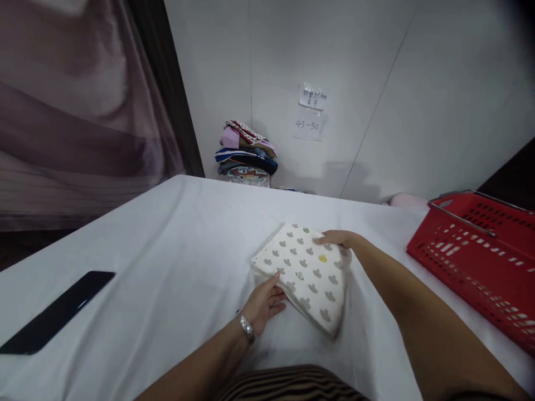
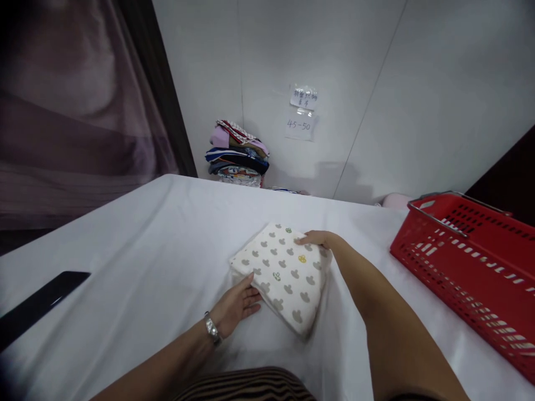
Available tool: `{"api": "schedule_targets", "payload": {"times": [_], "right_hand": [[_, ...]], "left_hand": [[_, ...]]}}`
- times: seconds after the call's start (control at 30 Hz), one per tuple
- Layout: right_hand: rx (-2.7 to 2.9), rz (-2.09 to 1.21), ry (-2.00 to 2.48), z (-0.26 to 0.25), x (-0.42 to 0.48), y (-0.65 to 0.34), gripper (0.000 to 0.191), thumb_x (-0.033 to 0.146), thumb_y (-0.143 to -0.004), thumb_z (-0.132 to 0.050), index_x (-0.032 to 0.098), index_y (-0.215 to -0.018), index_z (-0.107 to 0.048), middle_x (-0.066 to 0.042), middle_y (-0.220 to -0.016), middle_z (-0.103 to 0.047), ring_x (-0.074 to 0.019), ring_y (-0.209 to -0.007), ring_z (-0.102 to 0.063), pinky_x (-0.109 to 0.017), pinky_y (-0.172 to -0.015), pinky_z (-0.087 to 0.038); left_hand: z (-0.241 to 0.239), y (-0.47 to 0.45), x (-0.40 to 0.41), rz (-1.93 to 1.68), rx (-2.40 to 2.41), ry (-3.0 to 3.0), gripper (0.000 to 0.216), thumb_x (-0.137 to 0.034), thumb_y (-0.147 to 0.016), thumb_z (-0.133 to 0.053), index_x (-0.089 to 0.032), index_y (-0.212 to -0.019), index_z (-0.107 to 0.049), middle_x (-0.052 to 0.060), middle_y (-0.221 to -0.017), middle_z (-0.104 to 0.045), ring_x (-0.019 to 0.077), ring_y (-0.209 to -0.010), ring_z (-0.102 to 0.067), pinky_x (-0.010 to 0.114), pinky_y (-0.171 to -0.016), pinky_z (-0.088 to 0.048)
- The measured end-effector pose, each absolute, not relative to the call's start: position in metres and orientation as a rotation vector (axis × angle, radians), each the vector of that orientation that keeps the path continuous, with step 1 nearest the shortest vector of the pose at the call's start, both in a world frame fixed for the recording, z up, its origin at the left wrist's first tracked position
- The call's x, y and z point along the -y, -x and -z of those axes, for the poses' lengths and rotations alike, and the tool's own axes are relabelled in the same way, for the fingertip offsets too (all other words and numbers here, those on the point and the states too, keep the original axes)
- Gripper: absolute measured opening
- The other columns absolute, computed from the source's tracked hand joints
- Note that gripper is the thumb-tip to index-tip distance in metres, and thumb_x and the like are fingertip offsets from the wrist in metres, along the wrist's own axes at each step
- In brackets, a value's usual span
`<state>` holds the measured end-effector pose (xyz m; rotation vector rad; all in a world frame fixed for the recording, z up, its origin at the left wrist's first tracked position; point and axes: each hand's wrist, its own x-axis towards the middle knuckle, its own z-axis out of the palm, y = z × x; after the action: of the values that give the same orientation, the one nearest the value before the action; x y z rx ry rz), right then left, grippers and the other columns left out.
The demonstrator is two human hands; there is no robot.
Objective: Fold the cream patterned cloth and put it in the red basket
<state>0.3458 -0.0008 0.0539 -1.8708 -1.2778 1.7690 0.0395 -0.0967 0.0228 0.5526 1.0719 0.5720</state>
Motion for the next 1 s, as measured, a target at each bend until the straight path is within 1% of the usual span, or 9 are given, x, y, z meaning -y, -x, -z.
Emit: {"api": "schedule_targets", "payload": {"times": [0.1,0.17,0.27,0.37,0.47,0.63,0.7,0.83,1.0], "right_hand": [[1.115,-1.918,1.799,-0.055,0.012,-0.350,0.045,0.052,-0.067,-0.066,0.017,-0.095,-0.065,-0.012,-0.105,-0.067,-0.0253,-0.095,-0.064,-0.035,-0.080,-0.053],[1.053,-1.934,1.815,-0.053,0.017,-0.353,0.044,0.054,-0.070,-0.062,0.016,-0.094,-0.065,-0.013,-0.107,-0.066,-0.0251,-0.095,-0.064,-0.035,-0.079,-0.053],[1.058,-1.909,1.837,-0.052,0.023,-0.356,0.042,0.050,-0.072,-0.062,0.017,-0.097,-0.064,-0.012,-0.109,-0.066,-0.0248,-0.096,-0.063,-0.035,-0.080,-0.053],[1.086,-1.895,1.831,-0.055,0.029,-0.356,0.042,0.049,-0.072,-0.062,0.016,-0.099,-0.064,-0.012,-0.110,-0.065,-0.0244,-0.097,-0.063,-0.034,-0.081,-0.053],[1.093,-1.906,1.815,-0.057,0.033,-0.354,0.041,0.048,-0.074,-0.061,0.017,-0.099,-0.063,-0.012,-0.110,-0.065,-0.0245,-0.098,-0.063,-0.034,-0.081,-0.053],[0.972,-1.995,1.778,-0.047,0.038,-0.355,0.046,0.054,-0.076,-0.057,0.015,-0.099,-0.064,-0.014,-0.107,-0.066,-0.0250,-0.096,-0.063,-0.035,-0.081,-0.053],[0.973,-1.962,1.773,-0.042,0.040,-0.356,0.046,0.053,-0.073,-0.060,0.014,-0.098,-0.064,-0.014,-0.105,-0.067,-0.0262,-0.094,-0.064,-0.037,-0.080,-0.053],[1.037,-1.739,1.687,-0.042,0.048,-0.354,0.045,0.042,-0.067,-0.071,0.017,-0.103,-0.062,-0.012,-0.103,-0.068,-0.0280,-0.091,-0.065,-0.040,-0.077,-0.054],[1.064,-1.643,1.666,-0.046,0.061,-0.353,0.045,0.038,-0.068,-0.071,0.017,-0.106,-0.060,-0.012,-0.103,-0.068,-0.0271,-0.092,-0.065,-0.038,-0.079,-0.054]], "left_hand": [[-0.024,-0.043,0.091,-0.582,-1.102,-0.618,0.045,-0.053,-0.065,-0.067,-0.018,-0.090,-0.055,0.006,-0.089,-0.061,0.0165,-0.077,-0.060,0.029,-0.069,-0.047],[-0.025,-0.045,0.090,-0.581,-1.094,-0.696,0.047,-0.051,-0.063,-0.069,-0.019,-0.095,-0.055,0.005,-0.095,-0.063,0.0160,-0.077,-0.060,0.028,-0.067,-0.046],[-0.027,-0.048,0.092,-0.579,-1.107,-0.817,0.049,-0.051,-0.063,-0.069,-0.020,-0.099,-0.055,0.007,-0.107,-0.063,0.0192,-0.087,-0.060,0.030,-0.070,-0.045],[-0.028,-0.051,0.094,-0.641,-1.154,-0.874,0.046,-0.049,-0.065,-0.068,-0.019,-0.098,-0.056,0.010,-0.113,-0.062,0.0225,-0.098,-0.058,0.033,-0.078,-0.044],[-0.026,-0.053,0.092,-0.670,-1.091,-0.746,0.047,-0.047,-0.066,-0.069,-0.017,-0.100,-0.056,0.011,-0.111,-0.064,0.0216,-0.095,-0.061,0.035,-0.083,-0.046],[-0.019,-0.053,0.087,-0.704,-0.994,-0.604,0.050,-0.044,-0.068,-0.070,-0.015,-0.106,-0.056,0.013,-0.110,-0.065,0.0209,-0.089,-0.065,0.033,-0.081,-0.051],[-0.017,-0.053,0.086,-0.710,-1.011,-0.614,0.050,-0.043,-0.068,-0.070,-0.014,-0.106,-0.055,0.014,-0.110,-0.065,0.0214,-0.089,-0.065,0.033,-0.079,-0.052],[-0.015,-0.053,0.085,-0.724,-1.104,-0.641,0.047,-0.036,-0.066,-0.073,-0.015,-0.105,-0.055,0.013,-0.105,-0.067,0.0218,-0.082,-0.066,0.035,-0.072,-0.054],[-0.018,-0.053,0.074,-0.773,-1.144,-0.688,0.043,-0.033,-0.068,-0.069,-0.014,-0.104,-0.054,0.013,-0.099,-0.068,0.0206,-0.075,-0.066,0.034,-0.066,-0.053]]}}
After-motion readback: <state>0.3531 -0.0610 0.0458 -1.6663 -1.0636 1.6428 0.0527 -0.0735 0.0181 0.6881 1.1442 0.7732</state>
